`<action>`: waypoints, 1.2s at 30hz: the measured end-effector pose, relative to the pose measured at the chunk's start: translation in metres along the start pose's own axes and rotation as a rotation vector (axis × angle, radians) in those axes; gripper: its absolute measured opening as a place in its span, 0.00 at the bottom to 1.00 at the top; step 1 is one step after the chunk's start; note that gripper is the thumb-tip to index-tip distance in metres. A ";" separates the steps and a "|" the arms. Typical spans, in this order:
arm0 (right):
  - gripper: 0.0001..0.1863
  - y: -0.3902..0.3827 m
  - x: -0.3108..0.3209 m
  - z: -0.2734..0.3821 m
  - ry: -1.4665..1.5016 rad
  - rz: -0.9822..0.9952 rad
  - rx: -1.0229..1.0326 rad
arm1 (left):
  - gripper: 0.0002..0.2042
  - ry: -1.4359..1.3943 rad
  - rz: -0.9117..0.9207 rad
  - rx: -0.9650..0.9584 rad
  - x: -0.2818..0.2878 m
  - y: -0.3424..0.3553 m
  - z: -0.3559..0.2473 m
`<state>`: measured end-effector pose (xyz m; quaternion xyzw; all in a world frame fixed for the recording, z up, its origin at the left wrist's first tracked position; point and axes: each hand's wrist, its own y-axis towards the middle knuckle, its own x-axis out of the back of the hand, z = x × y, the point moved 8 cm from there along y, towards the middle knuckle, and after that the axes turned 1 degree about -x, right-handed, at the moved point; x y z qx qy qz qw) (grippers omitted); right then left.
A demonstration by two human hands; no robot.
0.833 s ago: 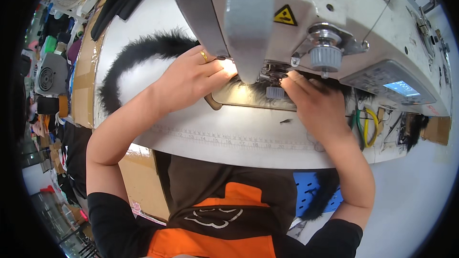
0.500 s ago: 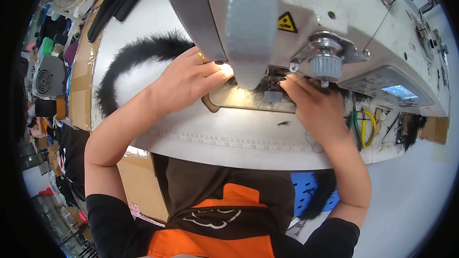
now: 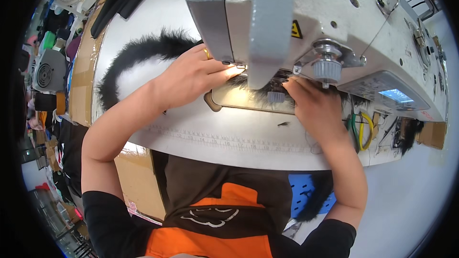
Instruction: Sewing faux fur trim onto a garment using an industrial sewing machine.
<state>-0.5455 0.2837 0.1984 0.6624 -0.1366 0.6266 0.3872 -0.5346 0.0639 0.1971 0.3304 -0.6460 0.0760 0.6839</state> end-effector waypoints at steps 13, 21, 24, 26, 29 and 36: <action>0.25 -0.002 -0.009 -0.011 0.015 0.059 -0.025 | 0.13 -0.029 -0.049 0.038 0.000 0.002 -0.001; 0.30 -0.001 -0.017 -0.012 0.007 0.104 -0.017 | 0.10 0.015 -0.054 0.093 0.000 -0.005 0.004; 0.16 0.003 -0.012 -0.008 -0.016 0.064 0.038 | 0.09 0.058 -0.093 0.123 -0.005 -0.006 0.007; 0.16 0.001 -0.009 -0.011 -0.042 0.070 0.052 | 0.10 0.058 -0.116 0.124 -0.002 -0.008 0.005; 0.14 -0.003 0.000 -0.010 -0.067 0.089 0.140 | 0.13 -0.012 -0.163 0.097 0.000 -0.011 -0.015; 0.34 0.007 -0.003 0.049 -0.340 0.247 0.025 | 0.21 -0.039 -0.176 0.236 0.010 -0.017 -0.003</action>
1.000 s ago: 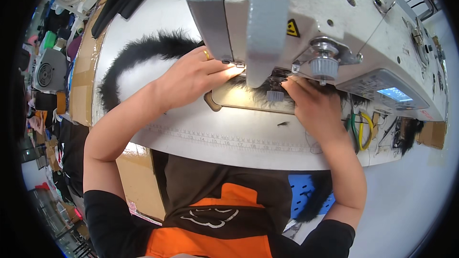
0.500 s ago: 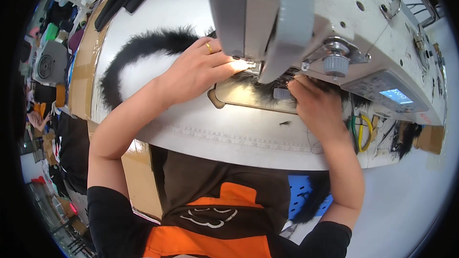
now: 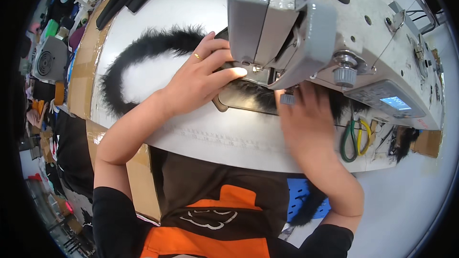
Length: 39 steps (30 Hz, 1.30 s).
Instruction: Sewing faux fur trim onto a garment using an industrial sewing machine.
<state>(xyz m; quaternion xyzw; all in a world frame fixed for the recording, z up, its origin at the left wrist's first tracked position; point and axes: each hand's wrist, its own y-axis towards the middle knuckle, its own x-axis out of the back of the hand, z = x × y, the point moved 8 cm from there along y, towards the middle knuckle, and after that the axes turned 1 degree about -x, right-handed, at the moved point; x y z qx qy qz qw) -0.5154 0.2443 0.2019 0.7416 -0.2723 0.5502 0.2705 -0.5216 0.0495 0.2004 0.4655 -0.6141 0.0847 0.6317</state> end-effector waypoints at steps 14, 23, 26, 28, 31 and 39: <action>0.27 0.015 -0.026 -0.019 0.418 -0.021 0.072 | 0.23 0.294 0.355 0.180 0.005 -0.022 0.003; 0.30 0.007 -0.062 -0.037 0.501 0.252 -0.170 | 0.16 0.184 0.095 -0.242 0.011 0.010 -0.016; 0.29 0.012 -0.058 -0.028 0.422 0.102 -0.051 | 0.13 0.107 0.080 -0.250 0.000 0.005 -0.016; 0.28 0.013 -0.052 -0.025 0.466 0.055 -0.046 | 0.13 0.092 0.107 -0.221 -0.001 0.003 -0.009; 0.26 0.010 -0.047 -0.026 0.453 0.047 -0.041 | 0.14 0.121 0.131 -0.185 0.002 0.003 -0.003; 0.22 0.003 -0.035 -0.025 0.241 -0.052 0.012 | 0.13 0.225 0.101 -0.201 -0.005 0.003 -0.011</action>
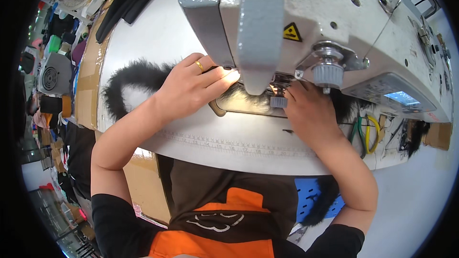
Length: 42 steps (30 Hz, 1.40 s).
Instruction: Sewing faux fur trim onto a garment using an industrial sewing machine.
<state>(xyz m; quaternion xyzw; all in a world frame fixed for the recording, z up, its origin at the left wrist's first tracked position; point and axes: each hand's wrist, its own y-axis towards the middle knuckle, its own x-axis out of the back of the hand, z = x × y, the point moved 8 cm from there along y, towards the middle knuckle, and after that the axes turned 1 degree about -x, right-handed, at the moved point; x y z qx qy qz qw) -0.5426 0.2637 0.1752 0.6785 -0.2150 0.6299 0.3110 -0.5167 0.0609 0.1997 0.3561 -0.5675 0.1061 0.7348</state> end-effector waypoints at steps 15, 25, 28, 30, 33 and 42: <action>0.18 -0.010 0.017 -0.012 0.058 -0.199 0.006 | 0.05 -0.037 0.059 -0.035 -0.006 0.014 -0.004; 0.22 -0.011 0.011 -0.014 0.146 -0.127 -0.018 | 0.07 -0.064 0.084 -0.005 -0.007 0.012 -0.005; 0.26 -0.013 0.002 -0.019 0.175 -0.046 -0.072 | 0.07 -0.065 0.120 -0.003 -0.004 0.015 -0.002; 0.26 -0.012 0.002 -0.021 0.176 -0.053 -0.080 | 0.07 -0.071 0.147 -0.007 -0.005 0.015 -0.001; 0.25 -0.009 0.003 -0.025 0.202 -0.051 -0.114 | 0.07 -0.031 0.202 -0.014 -0.011 0.014 -0.001; 0.18 -0.005 0.004 -0.025 0.198 -0.063 -0.110 | 0.09 -0.073 0.106 0.035 -0.009 0.014 0.000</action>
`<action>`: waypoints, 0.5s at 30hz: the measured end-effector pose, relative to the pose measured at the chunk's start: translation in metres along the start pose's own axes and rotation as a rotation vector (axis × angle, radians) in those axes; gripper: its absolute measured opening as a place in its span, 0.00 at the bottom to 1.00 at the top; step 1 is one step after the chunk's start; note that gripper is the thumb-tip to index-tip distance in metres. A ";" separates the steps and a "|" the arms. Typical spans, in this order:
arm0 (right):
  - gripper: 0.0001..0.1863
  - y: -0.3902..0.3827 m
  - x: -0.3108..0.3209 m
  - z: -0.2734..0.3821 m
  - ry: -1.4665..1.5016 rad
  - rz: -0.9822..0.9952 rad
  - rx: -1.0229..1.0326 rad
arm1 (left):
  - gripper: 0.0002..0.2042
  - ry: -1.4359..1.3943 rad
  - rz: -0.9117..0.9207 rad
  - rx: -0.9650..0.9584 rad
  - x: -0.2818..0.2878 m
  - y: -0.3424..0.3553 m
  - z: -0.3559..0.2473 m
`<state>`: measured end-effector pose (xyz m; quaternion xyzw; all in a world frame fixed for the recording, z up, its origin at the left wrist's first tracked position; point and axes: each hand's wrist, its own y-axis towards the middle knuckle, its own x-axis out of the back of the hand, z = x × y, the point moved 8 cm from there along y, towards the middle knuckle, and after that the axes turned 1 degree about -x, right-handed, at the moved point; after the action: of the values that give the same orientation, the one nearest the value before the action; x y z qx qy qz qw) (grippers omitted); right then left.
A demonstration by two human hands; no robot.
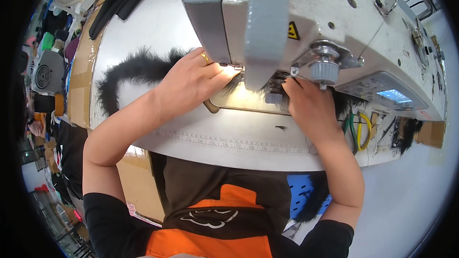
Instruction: Sewing faux fur trim onto a garment using an industrial sewing machine.
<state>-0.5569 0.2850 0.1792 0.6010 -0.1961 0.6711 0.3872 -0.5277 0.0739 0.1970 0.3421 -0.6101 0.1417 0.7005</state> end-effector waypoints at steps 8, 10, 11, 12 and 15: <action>0.11 0.006 0.010 0.015 -0.116 -0.107 0.123 | 0.11 -0.165 -0.016 0.015 -0.004 -0.007 0.013; 0.08 0.011 0.010 0.017 -0.103 -0.085 0.126 | 0.12 -0.212 -0.050 0.010 -0.004 -0.006 0.017; 0.06 0.013 0.007 0.017 -0.089 -0.062 0.123 | 0.13 -0.262 -0.081 0.002 -0.001 -0.006 0.017; 0.06 0.014 0.004 0.016 -0.086 -0.065 0.129 | 0.13 -0.257 -0.079 0.006 -0.001 -0.005 0.016; 0.04 0.012 -0.002 0.015 -0.123 -0.089 0.196 | 0.17 -0.185 -0.273 0.112 0.016 -0.007 0.022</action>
<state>-0.5561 0.2659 0.1832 0.6842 -0.1260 0.6310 0.3433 -0.5366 0.0511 0.2101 0.4719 -0.6109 0.0470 0.6340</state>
